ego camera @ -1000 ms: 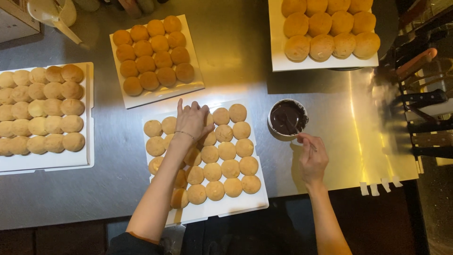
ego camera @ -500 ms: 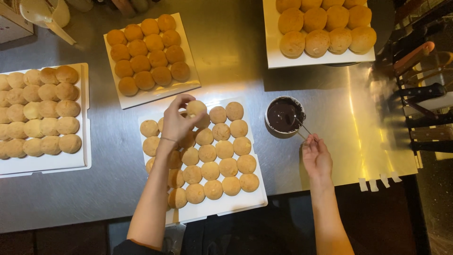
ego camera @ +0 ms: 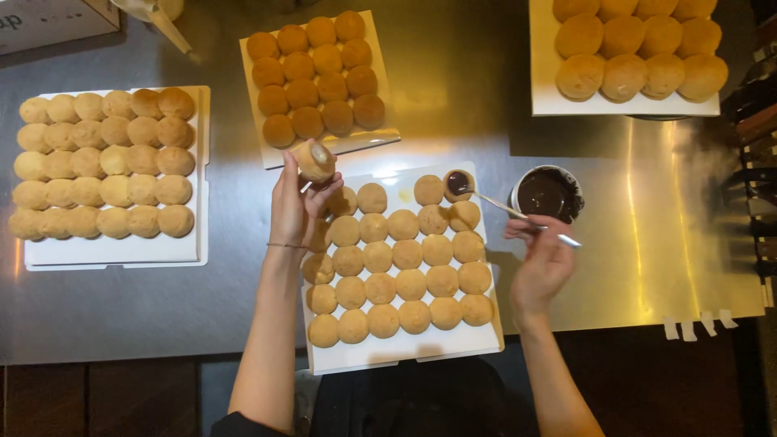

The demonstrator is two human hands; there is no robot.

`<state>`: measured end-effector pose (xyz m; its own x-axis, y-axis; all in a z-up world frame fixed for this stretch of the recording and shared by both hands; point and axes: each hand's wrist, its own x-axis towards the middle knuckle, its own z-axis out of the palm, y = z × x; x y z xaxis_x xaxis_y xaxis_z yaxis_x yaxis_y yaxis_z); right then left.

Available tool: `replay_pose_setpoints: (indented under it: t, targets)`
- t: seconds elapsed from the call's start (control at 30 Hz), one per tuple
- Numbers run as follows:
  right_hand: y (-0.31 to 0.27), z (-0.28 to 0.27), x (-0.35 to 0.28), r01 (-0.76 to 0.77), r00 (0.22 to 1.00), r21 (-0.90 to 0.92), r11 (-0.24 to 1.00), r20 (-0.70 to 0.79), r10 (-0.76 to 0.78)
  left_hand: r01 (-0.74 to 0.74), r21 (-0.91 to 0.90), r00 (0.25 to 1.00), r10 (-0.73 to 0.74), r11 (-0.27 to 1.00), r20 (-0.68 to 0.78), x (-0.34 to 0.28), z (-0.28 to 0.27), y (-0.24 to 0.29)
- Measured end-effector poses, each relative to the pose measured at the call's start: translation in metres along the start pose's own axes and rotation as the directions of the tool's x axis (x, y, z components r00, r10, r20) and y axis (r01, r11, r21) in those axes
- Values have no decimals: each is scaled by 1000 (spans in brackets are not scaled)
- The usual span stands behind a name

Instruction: Filling round pastries with chocolate using a spoon.

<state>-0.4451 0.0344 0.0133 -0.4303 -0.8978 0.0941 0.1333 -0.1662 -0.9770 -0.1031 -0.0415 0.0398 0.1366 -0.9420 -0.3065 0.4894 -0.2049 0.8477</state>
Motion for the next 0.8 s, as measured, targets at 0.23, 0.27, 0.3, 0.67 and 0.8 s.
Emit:
replay_pose_setpoints:
  t: [0.23,0.27,0.3,0.67,0.8]
  targets:
    - [19,75,-29,560,799,-494,665,535,-275,-6,23,999,5,1000,48,1,-18,2]
    - [18,78,-31,601,768,-494,629,576,-281,14,56,1000,-15,998,23,0,-19,3]
    - [17,81,-32,640,735,-490,592,615,-286,35,89,999,-34,995,-3,-1,-19,4]
    - [16,89,-33,697,697,-512,502,647,-309,20,105,997,-28,994,73,5,-25,-5]
    - [19,86,-32,692,710,-542,476,630,-315,-15,170,994,-3,985,106,7,-24,-9]
